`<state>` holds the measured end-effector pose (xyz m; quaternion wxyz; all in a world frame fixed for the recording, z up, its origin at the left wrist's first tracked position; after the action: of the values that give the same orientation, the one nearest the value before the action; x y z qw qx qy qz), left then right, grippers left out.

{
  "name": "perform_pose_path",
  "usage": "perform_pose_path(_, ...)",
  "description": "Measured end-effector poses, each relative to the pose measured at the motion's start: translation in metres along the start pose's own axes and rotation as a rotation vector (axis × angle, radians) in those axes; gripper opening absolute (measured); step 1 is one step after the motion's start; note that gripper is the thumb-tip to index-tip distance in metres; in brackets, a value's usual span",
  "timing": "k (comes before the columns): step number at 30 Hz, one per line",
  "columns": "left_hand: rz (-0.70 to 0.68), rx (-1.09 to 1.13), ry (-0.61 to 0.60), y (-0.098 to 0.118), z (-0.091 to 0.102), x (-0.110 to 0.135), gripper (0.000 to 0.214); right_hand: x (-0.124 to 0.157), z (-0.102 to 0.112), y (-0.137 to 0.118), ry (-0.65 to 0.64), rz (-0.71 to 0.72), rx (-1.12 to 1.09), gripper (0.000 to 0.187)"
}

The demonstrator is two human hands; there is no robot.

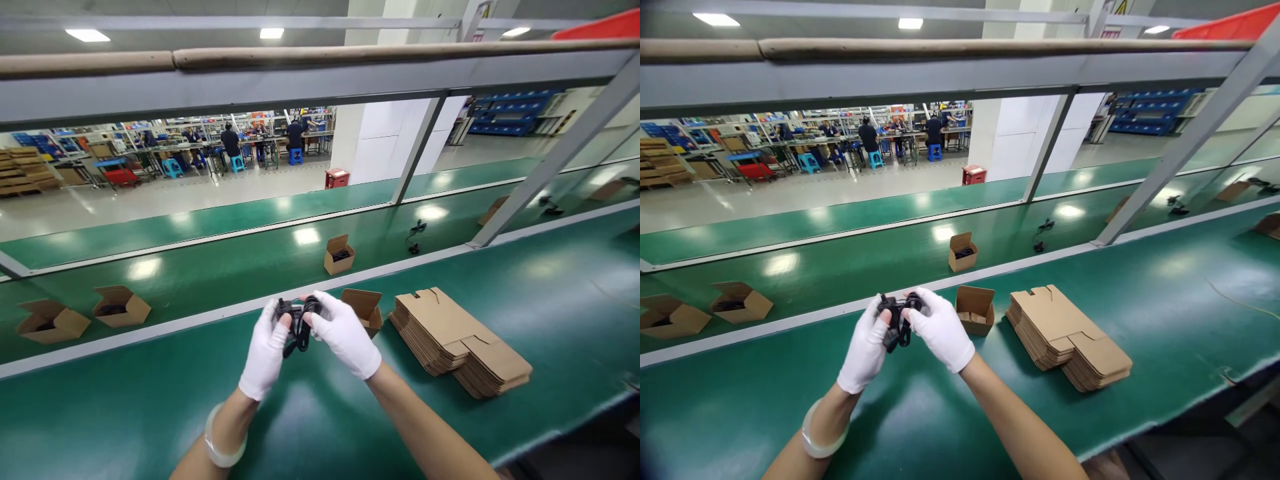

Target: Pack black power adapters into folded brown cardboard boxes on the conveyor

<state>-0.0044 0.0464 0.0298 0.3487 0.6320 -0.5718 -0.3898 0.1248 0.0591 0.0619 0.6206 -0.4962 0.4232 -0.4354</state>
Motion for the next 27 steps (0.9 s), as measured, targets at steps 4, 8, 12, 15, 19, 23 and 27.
perform_pose_path(4, -0.016, -0.214, -0.009, -0.009, -0.017, 0.011, 0.038, 0.004, 0.003, -0.003, 0.042, 0.064, 0.143, 0.005)
perform_pose_path(8, -0.003, -0.216, -0.185, -0.018, -0.035, 0.001, 0.041, 0.008, 0.033, -0.004, 0.218, 0.146, 0.295, 0.008)
perform_pose_path(12, 0.017, -0.336, -0.183, -0.063, -0.038, -0.028, 0.052, 0.007, 0.086, 0.007, 0.504, 0.219, 0.542, 0.012)
perform_pose_path(15, 0.077, -0.494, -0.175, -0.105, -0.046, -0.046, 0.059, 0.001, 0.109, 0.026, 0.561, 0.228, 0.865, 0.013)
perform_pose_path(19, 0.093, -0.513, -0.247, -0.136, -0.063, -0.056, 0.055, -0.014, 0.102, 0.056, 0.163, 0.066, 1.469, 0.020)
perform_pose_path(23, 0.094, -0.519, -0.280, -0.146, -0.063, -0.058, 0.050, -0.023, 0.088, 0.064, -0.231, -0.040, 1.665, 0.022)
perform_pose_path(27, 0.095, -0.519, -0.271, -0.152, -0.054, -0.058, 0.052, -0.039, 0.073, 0.066, -0.401, -0.087, 1.688, 0.018)
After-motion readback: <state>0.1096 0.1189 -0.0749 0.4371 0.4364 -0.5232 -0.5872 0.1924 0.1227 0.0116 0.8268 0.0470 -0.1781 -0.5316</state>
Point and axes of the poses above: each hand's wrist, its own x-axis away from the middle knuckle, its own z-axis out of the back of the hand, y = z × x, the point moved 6 cm from there along -x, towards the middle knuckle, and after that the axes turned 11 degrees about x, right-handed, at the moved point
